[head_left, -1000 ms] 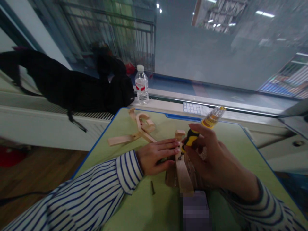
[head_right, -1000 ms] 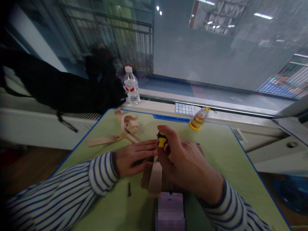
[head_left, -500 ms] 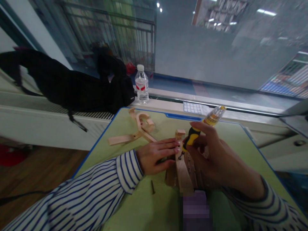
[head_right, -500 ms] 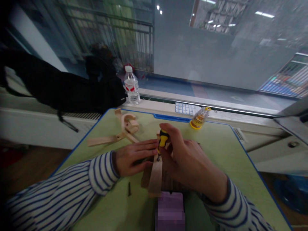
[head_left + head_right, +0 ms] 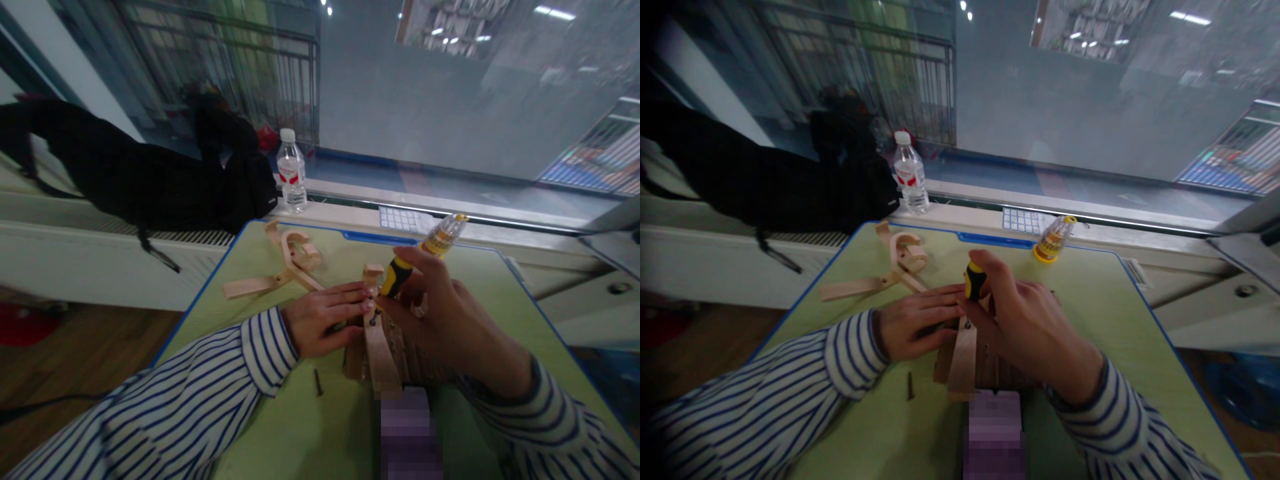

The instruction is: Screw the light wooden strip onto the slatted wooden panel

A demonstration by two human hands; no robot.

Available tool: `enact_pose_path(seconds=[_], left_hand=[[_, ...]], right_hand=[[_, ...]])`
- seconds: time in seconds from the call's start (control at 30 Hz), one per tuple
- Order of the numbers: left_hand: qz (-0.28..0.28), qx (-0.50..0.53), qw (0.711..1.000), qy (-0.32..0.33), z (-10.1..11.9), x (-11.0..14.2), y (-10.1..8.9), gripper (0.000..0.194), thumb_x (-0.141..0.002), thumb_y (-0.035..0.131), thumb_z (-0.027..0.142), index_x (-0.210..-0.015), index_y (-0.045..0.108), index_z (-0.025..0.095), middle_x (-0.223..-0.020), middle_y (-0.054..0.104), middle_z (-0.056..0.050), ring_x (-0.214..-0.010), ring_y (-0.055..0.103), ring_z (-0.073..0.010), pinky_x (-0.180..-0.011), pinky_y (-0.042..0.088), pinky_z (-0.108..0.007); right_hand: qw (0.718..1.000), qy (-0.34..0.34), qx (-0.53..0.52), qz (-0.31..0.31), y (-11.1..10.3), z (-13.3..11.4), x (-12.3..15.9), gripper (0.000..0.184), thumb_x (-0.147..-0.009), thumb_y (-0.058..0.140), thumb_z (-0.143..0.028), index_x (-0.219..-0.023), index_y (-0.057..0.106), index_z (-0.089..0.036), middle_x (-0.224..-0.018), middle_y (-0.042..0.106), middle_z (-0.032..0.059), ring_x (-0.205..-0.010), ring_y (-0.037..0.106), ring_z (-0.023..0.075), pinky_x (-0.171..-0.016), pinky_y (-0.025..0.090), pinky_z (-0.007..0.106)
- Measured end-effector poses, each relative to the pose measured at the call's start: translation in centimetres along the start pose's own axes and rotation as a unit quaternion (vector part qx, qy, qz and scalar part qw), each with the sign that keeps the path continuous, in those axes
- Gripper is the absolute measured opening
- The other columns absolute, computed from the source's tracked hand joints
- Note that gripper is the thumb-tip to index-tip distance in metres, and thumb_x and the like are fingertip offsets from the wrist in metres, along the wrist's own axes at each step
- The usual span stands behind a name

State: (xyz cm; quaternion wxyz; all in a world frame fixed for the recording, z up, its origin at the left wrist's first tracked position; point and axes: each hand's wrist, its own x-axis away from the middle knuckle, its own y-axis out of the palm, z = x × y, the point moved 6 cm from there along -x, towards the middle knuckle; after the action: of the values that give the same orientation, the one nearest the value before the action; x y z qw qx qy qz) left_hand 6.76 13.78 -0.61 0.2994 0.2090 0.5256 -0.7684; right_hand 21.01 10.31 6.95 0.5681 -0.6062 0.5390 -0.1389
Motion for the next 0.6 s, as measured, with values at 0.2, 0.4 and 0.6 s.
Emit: enact_pose_path(seconds=[0.2,0.4,0.6], left_hand=[[0.005,0.002,1.0,0.004,-0.02,-0.04,-0.01,0.037,-0.086,0.056,0.017,-0.122,0.056,0.009,-0.127,0.059,-0.019,-0.133,0.043,-0.024,-0.104,0.047,-0.041],[-0.001,0.007,1.0,0.006,-0.02,-0.09,-0.03,0.037,-0.086,0.055,0.016,-0.122,0.056,0.008,-0.128,0.058,-0.02,-0.133,0.043,-0.025,-0.104,0.047,-0.043],[0.012,0.018,1.0,0.021,-0.43,0.25,0.2,0.043,-0.085,0.056,0.016,-0.127,0.053,0.012,-0.132,0.056,-0.018,-0.133,0.042,-0.0244,-0.104,0.046,-0.043]], right_hand=[[1.0,0.014,0.009,-0.011,0.36,0.29,-0.11,0.055,-0.089,0.054,-0.031,-0.133,0.024,-0.019,-0.069,0.063,-0.0016,-0.055,0.061,0.0153,-0.05,0.043,0.026],[0.999,0.009,0.009,-0.03,0.1,-0.12,-0.1,0.056,-0.089,0.052,-0.03,-0.134,0.023,-0.017,-0.074,0.065,0.0018,-0.057,0.063,0.017,-0.051,0.044,0.027],[0.998,0.009,-0.054,-0.044,-0.23,-0.33,0.0,0.054,-0.086,0.052,-0.023,-0.133,0.023,-0.021,-0.088,0.068,0.0056,-0.068,0.065,0.0182,-0.06,0.048,0.03]])
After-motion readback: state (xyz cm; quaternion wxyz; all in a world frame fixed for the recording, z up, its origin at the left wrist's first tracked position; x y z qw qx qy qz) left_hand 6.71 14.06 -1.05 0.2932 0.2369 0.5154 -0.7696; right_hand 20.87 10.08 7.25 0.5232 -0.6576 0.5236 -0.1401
